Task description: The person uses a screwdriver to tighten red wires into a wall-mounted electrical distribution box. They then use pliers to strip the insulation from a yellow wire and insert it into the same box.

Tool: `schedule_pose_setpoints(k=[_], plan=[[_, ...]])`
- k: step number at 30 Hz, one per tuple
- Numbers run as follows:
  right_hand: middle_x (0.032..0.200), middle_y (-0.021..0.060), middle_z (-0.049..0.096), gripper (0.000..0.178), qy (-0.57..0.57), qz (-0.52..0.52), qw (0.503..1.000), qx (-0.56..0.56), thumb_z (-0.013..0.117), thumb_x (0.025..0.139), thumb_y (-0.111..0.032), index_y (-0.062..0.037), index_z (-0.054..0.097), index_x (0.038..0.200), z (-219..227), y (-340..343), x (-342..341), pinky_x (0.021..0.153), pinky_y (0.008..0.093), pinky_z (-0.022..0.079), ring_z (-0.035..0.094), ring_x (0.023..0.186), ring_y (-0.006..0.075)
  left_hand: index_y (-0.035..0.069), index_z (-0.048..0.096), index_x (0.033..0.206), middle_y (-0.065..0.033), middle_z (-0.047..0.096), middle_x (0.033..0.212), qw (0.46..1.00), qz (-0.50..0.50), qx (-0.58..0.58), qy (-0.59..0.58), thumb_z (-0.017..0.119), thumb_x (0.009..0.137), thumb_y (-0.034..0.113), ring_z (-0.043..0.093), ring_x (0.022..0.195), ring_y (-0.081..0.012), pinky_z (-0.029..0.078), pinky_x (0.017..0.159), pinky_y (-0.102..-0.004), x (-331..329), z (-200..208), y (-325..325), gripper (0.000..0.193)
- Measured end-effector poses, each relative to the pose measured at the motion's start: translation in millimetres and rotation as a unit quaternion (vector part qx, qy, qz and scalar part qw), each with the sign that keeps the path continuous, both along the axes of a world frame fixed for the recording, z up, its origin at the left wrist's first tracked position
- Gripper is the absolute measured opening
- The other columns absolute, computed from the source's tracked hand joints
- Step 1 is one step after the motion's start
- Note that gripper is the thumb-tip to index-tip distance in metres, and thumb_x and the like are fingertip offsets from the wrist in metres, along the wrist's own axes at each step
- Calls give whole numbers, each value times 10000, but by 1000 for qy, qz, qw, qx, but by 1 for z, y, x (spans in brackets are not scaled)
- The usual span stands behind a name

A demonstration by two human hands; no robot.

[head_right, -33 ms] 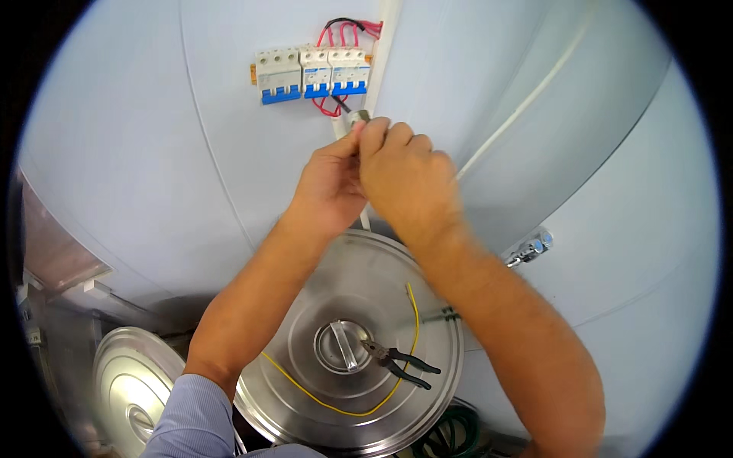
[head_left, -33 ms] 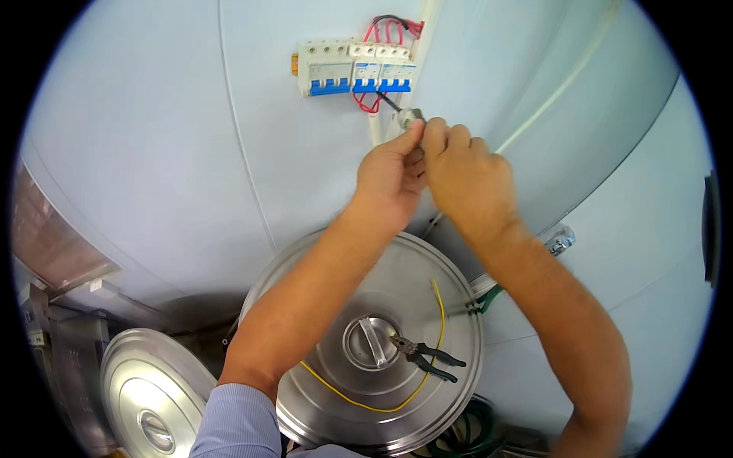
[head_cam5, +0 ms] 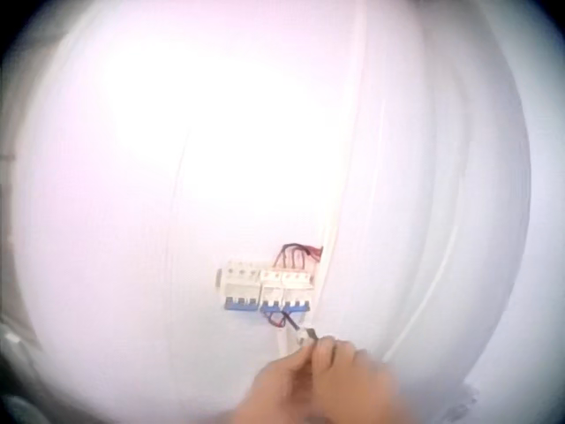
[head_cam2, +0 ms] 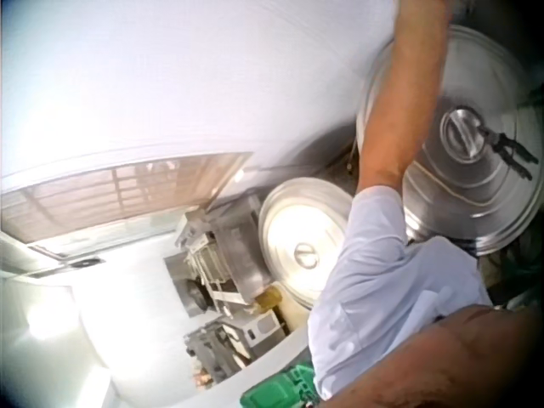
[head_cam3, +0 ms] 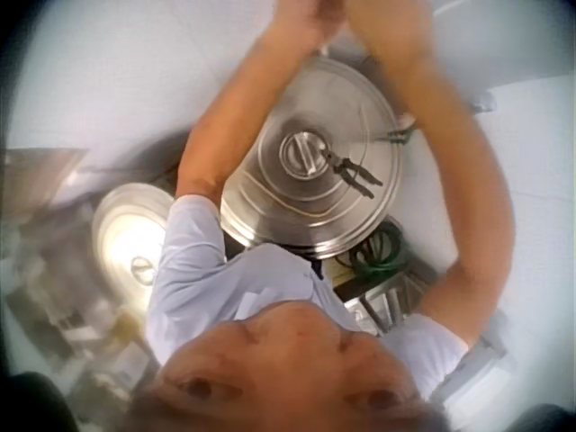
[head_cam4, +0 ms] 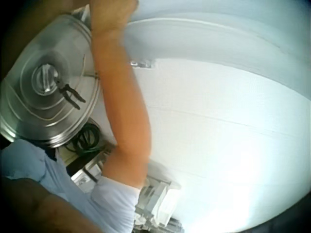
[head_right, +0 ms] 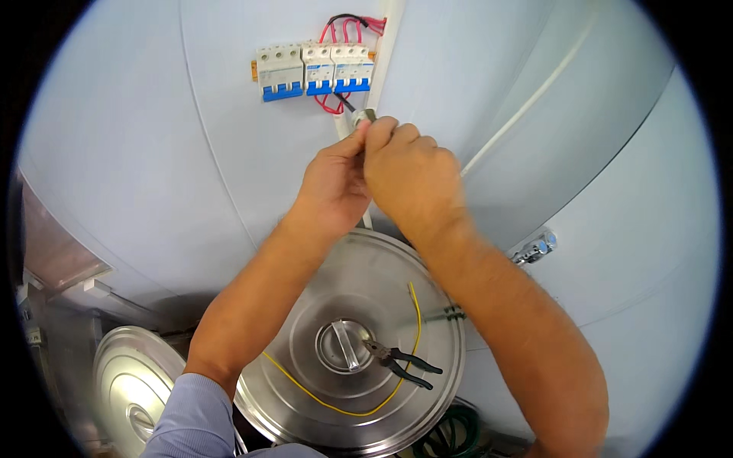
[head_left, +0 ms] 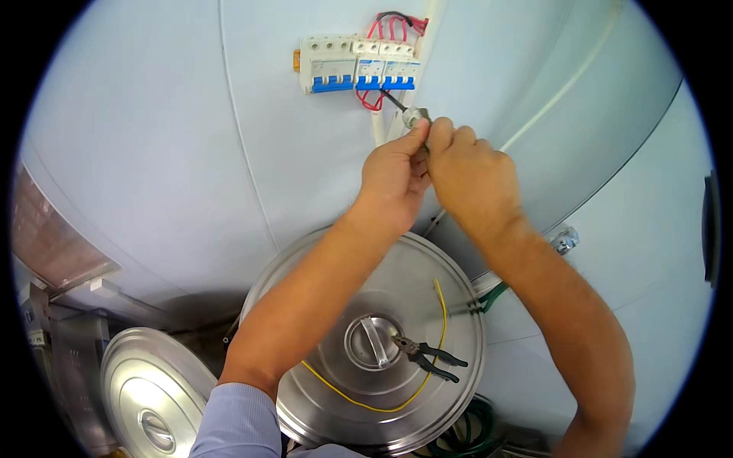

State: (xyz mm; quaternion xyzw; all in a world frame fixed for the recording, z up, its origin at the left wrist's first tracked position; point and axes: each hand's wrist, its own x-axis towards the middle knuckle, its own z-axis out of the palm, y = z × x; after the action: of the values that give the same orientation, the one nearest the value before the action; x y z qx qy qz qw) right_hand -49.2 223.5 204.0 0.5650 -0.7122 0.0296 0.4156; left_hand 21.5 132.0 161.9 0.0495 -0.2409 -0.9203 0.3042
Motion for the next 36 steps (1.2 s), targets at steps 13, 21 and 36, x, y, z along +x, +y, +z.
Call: schedule_pose_setpoints(k=[13, 21, 36], plan=[[613, 35, 535, 295, -660, -9, 749, -52, 526, 944, -327, -58, 551, 824, 17, -10, 24, 402, 303, 412, 532, 491, 139, 84, 623, 988, -38, 673, 903, 999, 7, -45, -3, 522, 1029, 388, 601, 756, -152, 491, 727, -289, 7, -13, -16, 323], [679, 69, 592, 226, -648, 8, 756, -88, 571, 910, -262, -43, 568, 855, 18, -5, 24, 451, 330, 462, 592, 537, 184, 82, 623, 975, -28, 675, 923, 1000, 24, 14, 11, 545, 1018, 388, 616, 848, -151, 474, 816, -303, 1, -2, 1, 318], [812, 160, 685, 166, 55, -63, 994, 64, 642, 843, -163, -11, 599, 890, 19, -21, 18, 577, 399, 569, 687, 623, 313, 59, 618, 1099, -35, 663, 1070, 992, -19, 22, 121, 483, 1036, 415, 594, 1032, -170, 463, 912, -360, -13, -6, -11, 386]])
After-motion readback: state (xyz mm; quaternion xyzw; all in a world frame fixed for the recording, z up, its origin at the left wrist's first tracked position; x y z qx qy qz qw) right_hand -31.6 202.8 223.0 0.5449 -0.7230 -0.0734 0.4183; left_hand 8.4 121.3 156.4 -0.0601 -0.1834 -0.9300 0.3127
